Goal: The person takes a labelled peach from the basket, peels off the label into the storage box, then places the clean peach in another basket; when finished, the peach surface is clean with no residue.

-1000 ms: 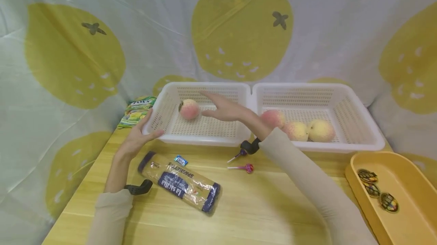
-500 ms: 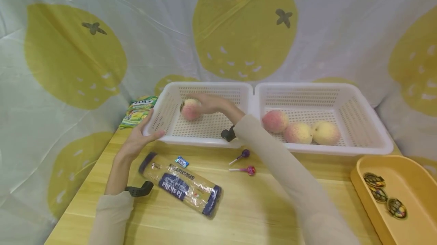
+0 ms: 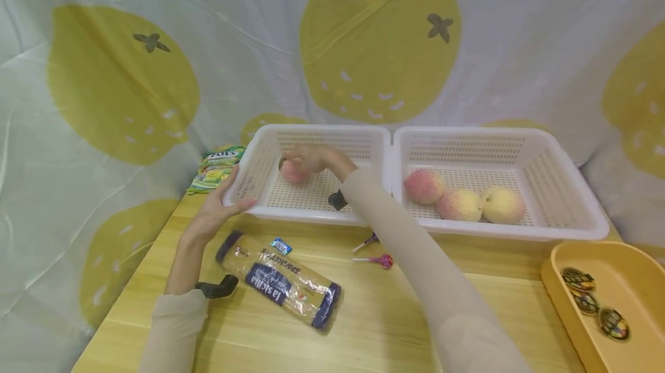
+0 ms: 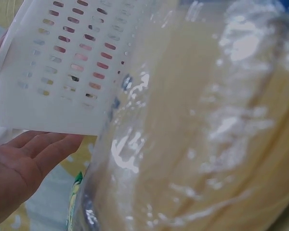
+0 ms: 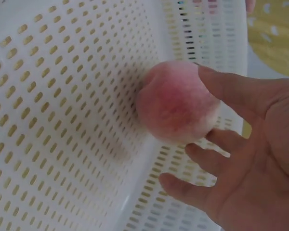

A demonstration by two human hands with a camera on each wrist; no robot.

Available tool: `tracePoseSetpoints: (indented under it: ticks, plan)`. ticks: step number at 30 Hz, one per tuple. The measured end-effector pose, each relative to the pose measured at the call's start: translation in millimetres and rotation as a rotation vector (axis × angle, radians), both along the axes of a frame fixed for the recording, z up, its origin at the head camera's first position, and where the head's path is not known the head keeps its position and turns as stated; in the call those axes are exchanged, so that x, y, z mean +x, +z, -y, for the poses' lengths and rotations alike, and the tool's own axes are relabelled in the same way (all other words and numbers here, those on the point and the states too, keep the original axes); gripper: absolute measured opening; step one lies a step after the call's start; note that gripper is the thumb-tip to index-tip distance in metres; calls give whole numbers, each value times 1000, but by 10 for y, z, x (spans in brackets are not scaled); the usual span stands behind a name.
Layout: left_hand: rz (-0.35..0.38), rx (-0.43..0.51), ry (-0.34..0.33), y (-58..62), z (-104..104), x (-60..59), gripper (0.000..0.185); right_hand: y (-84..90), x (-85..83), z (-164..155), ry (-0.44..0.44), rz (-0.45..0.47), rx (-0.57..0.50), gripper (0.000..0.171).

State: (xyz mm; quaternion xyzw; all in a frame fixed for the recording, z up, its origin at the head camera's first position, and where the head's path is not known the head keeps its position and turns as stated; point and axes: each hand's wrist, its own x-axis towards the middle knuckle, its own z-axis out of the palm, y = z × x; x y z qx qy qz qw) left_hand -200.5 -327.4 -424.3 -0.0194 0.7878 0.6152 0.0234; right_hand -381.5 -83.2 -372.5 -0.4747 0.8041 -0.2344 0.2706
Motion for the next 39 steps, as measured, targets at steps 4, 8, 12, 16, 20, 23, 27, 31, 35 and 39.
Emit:
tracePoseSetpoints:
  ticks: [4, 8, 12, 16, 20, 23, 27, 31, 35, 39]
  plan:
    - [-1, -6, 1, 3, 2, 8, 104, -6, 12, 7, -12, -39, -26, 49]
    - [-4, -3, -1, 7, -5, -3, 104, -18, 17, 28, -79, -35, -75, 25]
    - [-3, -5, -7, 3, -24, -22, 103, -83, -2, 22, -155, -62, -84, 19]
    - [3, -2, -8, -8, -28, -27, 104, -103, -15, -17, -172, -56, -79, 36]
    - [3, -1, -4, -8, -14, -33, 104, -52, -15, -72, -116, -79, -25, 56]
    - [0, -8, -1, 0, -9, -43, 103, -26, -22, -111, -96, -77, 10, 52]
    - [-2, -3, -3, 5, -14, -53, 103, -45, -29, -157, -76, -29, 27, 46]
    - [-3, 11, -9, 1, -23, -58, 103, -73, -38, -210, -36, -26, 27, 45]
    - [0, 14, -5, 1, -19, -49, 103, -64, -50, -276, -25, 54, 27, 46]
    - [-1, 14, -5, -4, -14, -55, 103, -38, -68, -385, -42, 198, 26, 48]
